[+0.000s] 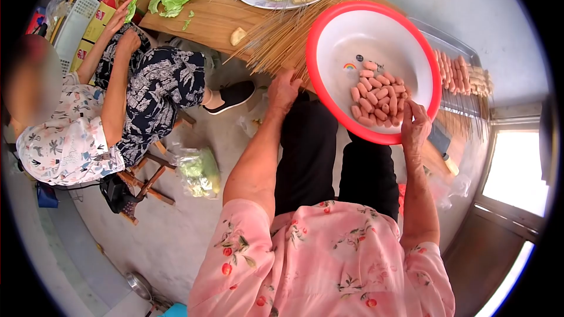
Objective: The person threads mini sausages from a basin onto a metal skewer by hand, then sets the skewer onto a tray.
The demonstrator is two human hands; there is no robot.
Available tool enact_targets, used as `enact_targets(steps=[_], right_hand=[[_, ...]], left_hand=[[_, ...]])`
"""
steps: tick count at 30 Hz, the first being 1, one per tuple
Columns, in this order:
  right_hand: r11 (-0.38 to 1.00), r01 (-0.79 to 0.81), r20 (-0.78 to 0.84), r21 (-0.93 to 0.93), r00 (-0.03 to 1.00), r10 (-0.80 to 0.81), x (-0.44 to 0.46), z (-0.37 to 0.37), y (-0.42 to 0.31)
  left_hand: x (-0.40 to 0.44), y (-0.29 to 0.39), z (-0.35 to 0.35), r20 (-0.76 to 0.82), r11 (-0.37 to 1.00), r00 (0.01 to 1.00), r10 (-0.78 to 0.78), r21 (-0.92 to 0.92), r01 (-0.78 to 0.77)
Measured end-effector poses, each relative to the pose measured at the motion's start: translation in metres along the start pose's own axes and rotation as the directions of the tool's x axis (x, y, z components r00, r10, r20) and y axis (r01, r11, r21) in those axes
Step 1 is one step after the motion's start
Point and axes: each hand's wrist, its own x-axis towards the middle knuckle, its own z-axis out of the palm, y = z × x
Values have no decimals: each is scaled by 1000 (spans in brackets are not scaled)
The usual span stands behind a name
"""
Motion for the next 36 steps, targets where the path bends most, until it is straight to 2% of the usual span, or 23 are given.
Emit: enact_targets(steps=[1, 2, 4, 7, 11, 13, 14, 16, 19, 23, 28, 31, 36], right_hand=[[1000, 4, -4, -3, 1000, -4, -1, 0, 0], [1000, 4, -4, -4, 1000, -4, -1, 0, 0], [1000, 10, -8, -2, 1000, -10, 0, 0, -1], [1000, 1, -5, -5, 1000, -1, 0, 0, -2], [1000, 8, -13, 5, 1000, -8, 0, -1, -4], [1000, 4, -12, 1, 1000, -4, 0, -1, -4], [1000, 5, -14, 1, 1000, -4, -1, -1, -3], [1000, 20, -9, -6, 1000, -20, -1, 0, -1], [1000, 14, -13, -4, 1000, -14, -1, 1, 1], [1000, 4, -21, 21, 1000, -4, -2, 0, -1], [1000, 1, 6, -3, 1000, -1, -2, -2, -1], [999, -18, 26, 29, 999, 17, -2, -4, -4], [1000, -2, -1, 19, 1000, 2, -2, -4, -9]], left_hand=[[0, -3, 1, -16, 995, 999, 49, 91, -48], [-1, -5, 2, -15, 995, 999, 49, 90, -47], [-4, -6, 1, -51, 990, 991, 123, 76, -119], [-6, -7, -1, 8, 997, 997, 80, 8, -80], [-2, -14, 6, -51, 988, 987, 150, -33, -152], [-3, -12, 6, -87, 981, 983, 164, 119, -153], [-3, -11, 7, -88, 981, 982, 166, 118, -155], [-4, -4, 1, 11, 960, 993, 115, 254, -114], [-6, 6, -7, 81, 929, 994, 76, 357, -100], [-12, 4, -12, 63, 953, 993, 104, 280, -117], [-19, 2, -20, 80, 889, 994, 79, 446, -106], [-19, 3, -18, 55, 907, 989, 140, 394, -150], [-8, 7, -12, 136, 873, 985, 102, 462, -154]])
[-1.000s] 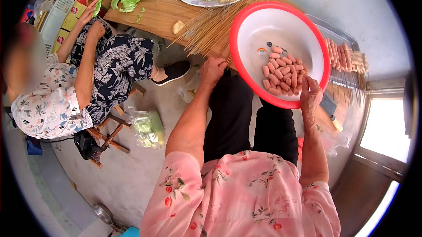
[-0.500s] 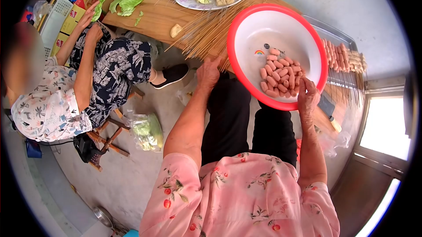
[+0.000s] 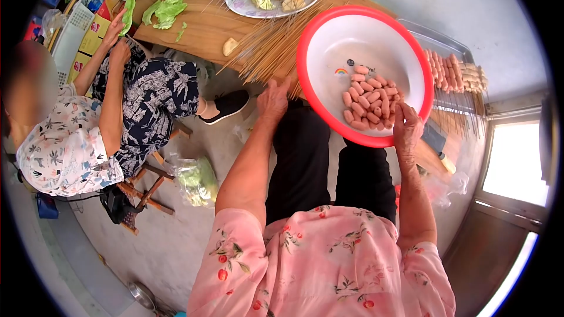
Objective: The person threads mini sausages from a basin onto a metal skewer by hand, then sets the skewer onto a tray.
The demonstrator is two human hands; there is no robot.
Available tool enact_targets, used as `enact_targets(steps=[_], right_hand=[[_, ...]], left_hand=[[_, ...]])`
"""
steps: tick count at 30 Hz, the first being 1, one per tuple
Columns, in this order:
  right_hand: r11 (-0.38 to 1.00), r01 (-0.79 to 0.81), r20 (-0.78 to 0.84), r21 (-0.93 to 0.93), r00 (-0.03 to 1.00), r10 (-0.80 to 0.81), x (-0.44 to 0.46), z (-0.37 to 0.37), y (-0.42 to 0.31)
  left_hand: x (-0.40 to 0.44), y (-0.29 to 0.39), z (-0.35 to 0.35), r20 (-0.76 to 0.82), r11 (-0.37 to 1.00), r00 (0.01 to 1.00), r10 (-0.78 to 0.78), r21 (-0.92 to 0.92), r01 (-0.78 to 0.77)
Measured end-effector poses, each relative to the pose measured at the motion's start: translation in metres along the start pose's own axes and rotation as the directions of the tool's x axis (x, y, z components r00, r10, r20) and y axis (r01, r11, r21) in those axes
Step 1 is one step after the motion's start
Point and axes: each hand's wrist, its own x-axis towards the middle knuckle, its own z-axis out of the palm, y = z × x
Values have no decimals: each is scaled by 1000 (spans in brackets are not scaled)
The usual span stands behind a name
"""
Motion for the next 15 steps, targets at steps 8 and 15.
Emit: enact_targets(steps=[8, 15], right_hand=[[999, 3, 1, 38, 1000, -3, 1, -1, -2], [999, 15, -4, 51, 1000, -15, 1, -3, -5]], left_hand=[[-9, 2, -11, 55, 998, 998, -8, 69, 5], [-25, -19, 3, -168, 997, 984, -63, -61, 53]])
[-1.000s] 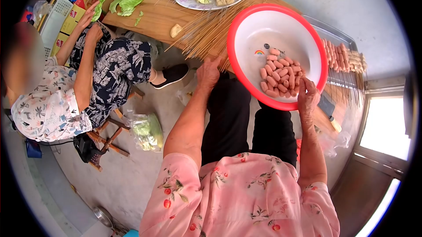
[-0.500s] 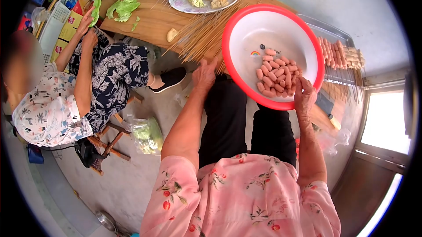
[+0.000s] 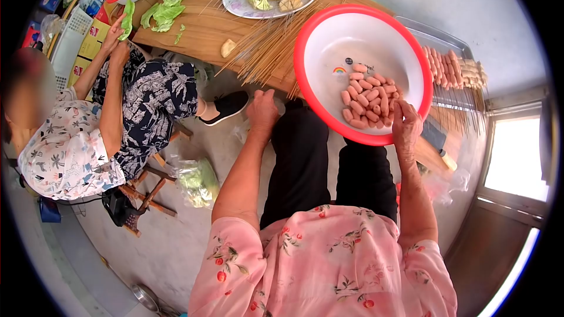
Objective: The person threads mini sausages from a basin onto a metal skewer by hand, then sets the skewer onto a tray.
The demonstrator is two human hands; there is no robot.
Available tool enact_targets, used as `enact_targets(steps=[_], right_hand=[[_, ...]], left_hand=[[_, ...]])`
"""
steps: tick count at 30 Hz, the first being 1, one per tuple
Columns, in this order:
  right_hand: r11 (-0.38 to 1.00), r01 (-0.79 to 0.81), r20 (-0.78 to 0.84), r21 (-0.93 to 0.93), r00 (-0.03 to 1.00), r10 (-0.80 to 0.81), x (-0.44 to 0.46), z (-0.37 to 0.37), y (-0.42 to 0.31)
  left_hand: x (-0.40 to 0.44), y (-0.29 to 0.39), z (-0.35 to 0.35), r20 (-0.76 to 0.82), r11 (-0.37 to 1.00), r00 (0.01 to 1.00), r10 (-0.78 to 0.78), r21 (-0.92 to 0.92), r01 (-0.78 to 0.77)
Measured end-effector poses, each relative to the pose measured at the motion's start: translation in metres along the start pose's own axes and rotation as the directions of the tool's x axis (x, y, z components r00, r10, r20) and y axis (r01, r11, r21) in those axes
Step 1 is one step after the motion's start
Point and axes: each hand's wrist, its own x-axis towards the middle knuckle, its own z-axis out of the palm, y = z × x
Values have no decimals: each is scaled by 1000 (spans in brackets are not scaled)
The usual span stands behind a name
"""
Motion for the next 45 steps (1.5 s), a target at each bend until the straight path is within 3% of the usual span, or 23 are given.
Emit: enact_targets(steps=[1, 5, 7, 10, 17, 20, 23, 25, 26, 28, 29, 31, 36, 43, 45], right_hand=[[1000, 4, -1, 5, 1000, -4, 0, 0, 0], [1000, 16, -34, -8, 999, -16, 0, 2, 2], [999, 25, -37, -39, 999, -26, -1, 2, 4], [1000, 12, -21, -22, 1000, -13, 0, 2, 3], [1000, 20, -21, -24, 1000, -20, 0, 2, 1], [1000, 8, -24, 4, 1000, -8, 1, 3, 2], [1000, 11, -24, -12, 1000, -11, 2, 3, 2], [1000, 2, -24, -12, 1000, -2, 2, 1, -2], [1000, 4, -28, -12, 1000, -5, 3, 0, -3], [1000, -13, 1, -6, 1000, 13, 4, -1, -6], [1000, 0, -18, 5, 1000, 0, 8, 1, -7], [999, -10, -2, -36, 1000, 10, 3, 2, -2], [999, -24, -7, -39, 1000, 23, 2, 2, 1], [999, -39, -9, -8, 999, 39, 1, 2, 5], [1000, 14, 6, -27, 1000, -13, 2, 0, 6]], left_hand=[[1, -1, 2, -71, 995, 995, -69, -79, 63], [13, 17, 0, -72, 986, 985, -156, -71, 150], [19, 21, 1, -27, 999, 999, 41, 26, -40], [23, 12, 5, 9, 987, 992, 129, 95, -129], [12, 8, 7, 43, 973, 990, 132, 184, -138], [12, 3, 6, 11, 960, 977, 211, 185, -209], [17, 1, 13, -106, 984, 981, 162, 87, -153], [21, 9, 13, -119, 958, 965, -236, -196, 210], [23, 10, 12, -122, 958, 965, -234, -198, 207], [29, 13, 4, 325, 628, 844, -426, -566, 535], [36, 10, 6, 303, 633, 855, -421, -577, 516], [31, 6, 19, 426, 398, 792, -437, -698, 595], [11, -1, 0, 473, 166, 770, -428, -796, 582], [-48, -21, -50, 463, 20, 795, -392, -860, 510], [-66, -24, -64, 475, -113, 762, -441, -871, 478]])
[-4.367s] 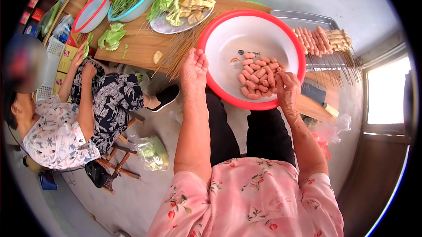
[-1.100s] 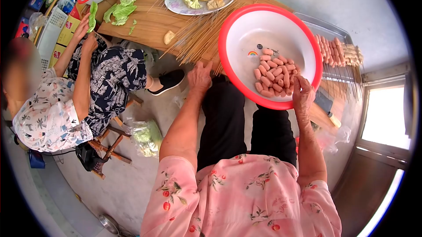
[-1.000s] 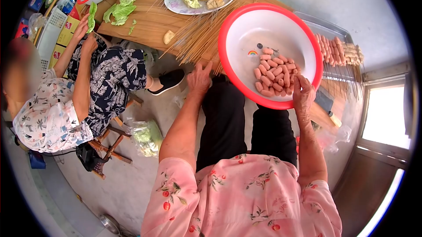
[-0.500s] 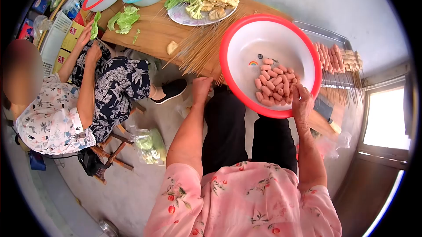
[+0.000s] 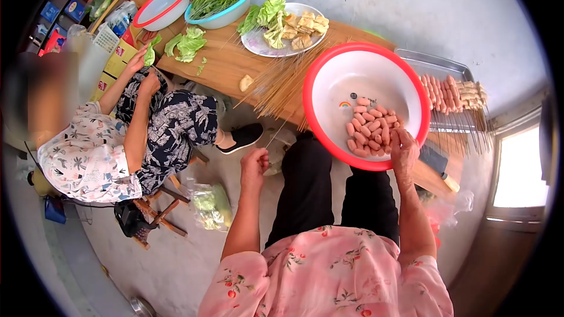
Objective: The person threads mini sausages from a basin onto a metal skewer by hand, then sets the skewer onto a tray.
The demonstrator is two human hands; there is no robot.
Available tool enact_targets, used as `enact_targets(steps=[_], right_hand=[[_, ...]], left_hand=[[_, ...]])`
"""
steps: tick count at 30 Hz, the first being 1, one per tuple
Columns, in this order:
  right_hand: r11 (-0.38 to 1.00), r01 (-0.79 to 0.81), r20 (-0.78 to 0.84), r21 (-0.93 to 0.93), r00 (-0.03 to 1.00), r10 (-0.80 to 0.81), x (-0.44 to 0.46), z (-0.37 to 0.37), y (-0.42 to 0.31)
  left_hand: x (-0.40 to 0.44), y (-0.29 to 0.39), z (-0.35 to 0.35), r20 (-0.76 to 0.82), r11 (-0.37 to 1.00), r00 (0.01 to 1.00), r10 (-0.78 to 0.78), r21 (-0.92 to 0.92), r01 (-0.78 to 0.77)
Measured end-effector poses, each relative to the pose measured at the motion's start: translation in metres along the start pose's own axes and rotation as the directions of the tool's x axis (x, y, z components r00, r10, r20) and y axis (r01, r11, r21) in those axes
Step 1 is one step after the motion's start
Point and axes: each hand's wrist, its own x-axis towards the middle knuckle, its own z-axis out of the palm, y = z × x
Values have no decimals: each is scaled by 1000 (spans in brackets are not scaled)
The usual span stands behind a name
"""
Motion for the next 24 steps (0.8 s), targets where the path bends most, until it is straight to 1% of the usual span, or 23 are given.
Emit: enact_targets(steps=[1, 3, 4, 6, 7, 8, 9, 10, 12, 14, 16, 17, 18, 19, 20, 22, 23, 24], right_hand=[[1000, 2, -7, 6, 1000, -2, 0, 0, 1], [1000, 22, -14, 5, 1000, -22, 0, 1, 2], [1000, 28, -20, 11, 999, -27, -1, 2, 1], [994, -25, -33, 104, 999, 28, -5, 0, -5], [994, -17, -36, 110, 999, 21, -9, -2, -11], [996, 37, -65, 80, 997, -32, -14, -3, -19], [995, 90, -93, 49, 992, -85, -18, -5, -26], [994, 96, -98, 54, 991, -91, -22, -5, -27], [998, 29, -239, 61, 971, -14, -31, 3, -28], [999, 29, -217, 44, 976, -19, -34, 6, -23], [995, 84, -201, -58, 975, -94, -34, 7, -21], [994, 87, -205, -59, 974, -98, -35, 10, -19], [993, 76, -169, -94, 981, -91, -35, 13, -16], [989, 66, -130, -130, 988, -83, -34, 13, -15], [989, 71, -133, -133, 987, -88, -34, 12, -15], [972, 106, -188, -209, 971, -147, -32, 12, -21], [972, 108, -191, -208, 970, -149, -32, 13, -20], [972, 113, -195, -207, 969, -154, -32, 15, -18]], left_hand=[[-9, 1, -6, 2, 1000, 1000, 9, 1, -9], [-22, 2, -16, 23, 992, 1000, 16, -122, -13], [-26, 2, -20, 23, 992, 999, 25, -124, -22], [-34, 5, -21, 17, 976, 998, 66, -210, -61], [-38, 10, -18, 16, 974, 997, 75, -215, -70], [-44, 14, -15, 27, 967, 993, 118, -233, -108], [-52, 23, -7, 37, 957, 986, 160, -250, -146], [-60, 32, 2, 36, 955, 985, 169, -254, -154], [-73, 49, 25, 155, 929, 957, 244, -320, -185], [-74, 61, 47, 177, 921, 946, 272, -332, -203], [-73, 69, 72, 322, 930, 903, 284, -324, -176], [-70, 69, 83, 357, 937, 897, 263, -317, -148], [-66, 69, 94, 392, 943, 887, 242, -311, -120], [-61, 66, 105, 422, 947, 879, 224, -307, -94], [-59, 63, 115, 461, 959, 861, 217, -265, -99], [-53, 56, 129, 517, 965, 833, 198, -251, -74], [-48, 50, 130, 518, 965, 832, 201, -252, -77], [-45, 45, 131, 521, 970, 839, 156, -240, -32]])
